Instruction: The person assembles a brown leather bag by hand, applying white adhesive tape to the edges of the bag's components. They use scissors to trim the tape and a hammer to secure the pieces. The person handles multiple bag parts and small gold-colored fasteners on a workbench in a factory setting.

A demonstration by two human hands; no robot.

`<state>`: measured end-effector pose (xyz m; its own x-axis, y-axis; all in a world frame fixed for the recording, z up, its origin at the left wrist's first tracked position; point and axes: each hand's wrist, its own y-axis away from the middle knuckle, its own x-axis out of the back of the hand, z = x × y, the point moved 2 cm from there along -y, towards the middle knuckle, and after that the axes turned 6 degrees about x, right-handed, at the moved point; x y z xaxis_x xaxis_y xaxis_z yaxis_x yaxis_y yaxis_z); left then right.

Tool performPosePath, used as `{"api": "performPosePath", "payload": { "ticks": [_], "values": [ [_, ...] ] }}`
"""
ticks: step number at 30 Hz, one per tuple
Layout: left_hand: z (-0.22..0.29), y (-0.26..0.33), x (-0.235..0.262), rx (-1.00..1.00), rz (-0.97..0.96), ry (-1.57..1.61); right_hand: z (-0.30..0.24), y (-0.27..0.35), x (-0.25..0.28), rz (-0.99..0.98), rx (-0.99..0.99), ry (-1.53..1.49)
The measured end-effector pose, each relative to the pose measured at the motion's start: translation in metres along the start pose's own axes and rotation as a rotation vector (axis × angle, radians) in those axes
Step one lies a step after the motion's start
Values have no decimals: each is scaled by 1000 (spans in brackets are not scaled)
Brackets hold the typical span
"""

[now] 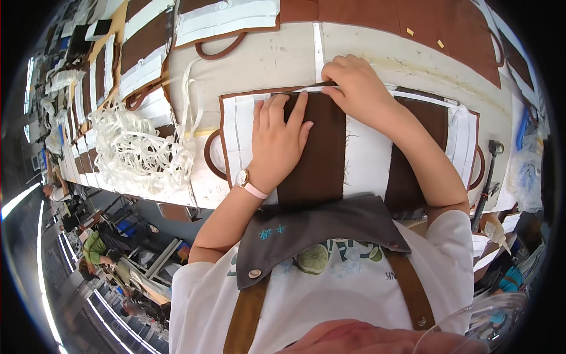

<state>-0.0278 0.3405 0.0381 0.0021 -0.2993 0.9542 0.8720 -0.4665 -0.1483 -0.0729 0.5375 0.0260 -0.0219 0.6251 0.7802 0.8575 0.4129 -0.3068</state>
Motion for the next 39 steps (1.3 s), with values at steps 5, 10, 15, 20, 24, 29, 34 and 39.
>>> {"api": "performPosePath", "payload": {
  "ticks": [5,10,15,20,24,29,34,39],
  "values": [
    [4,-3,2,-32,18,-47,-4,-1,-2,-18,18,4],
    [3,-5,4,-42,30,-62,-1,8,-2,34,168,-70],
    [1,-6,3,-38,33,-48,-5,17,3,-28,395,149],
    [0,-5,-1,-19,20,-61,-10,21,3,-29,393,223],
    [2,-5,0,-19,18,-67,-4,16,-1,-9,284,145],
    [-1,-6,-4,0,76,-18,-12,16,2,-59,378,232],
    [1,-9,2,-10,59,-137,-21,21,-4,-40,405,439],
    [-15,-2,14,81,63,-294,-17,24,-6,48,408,404]
  ]
}}
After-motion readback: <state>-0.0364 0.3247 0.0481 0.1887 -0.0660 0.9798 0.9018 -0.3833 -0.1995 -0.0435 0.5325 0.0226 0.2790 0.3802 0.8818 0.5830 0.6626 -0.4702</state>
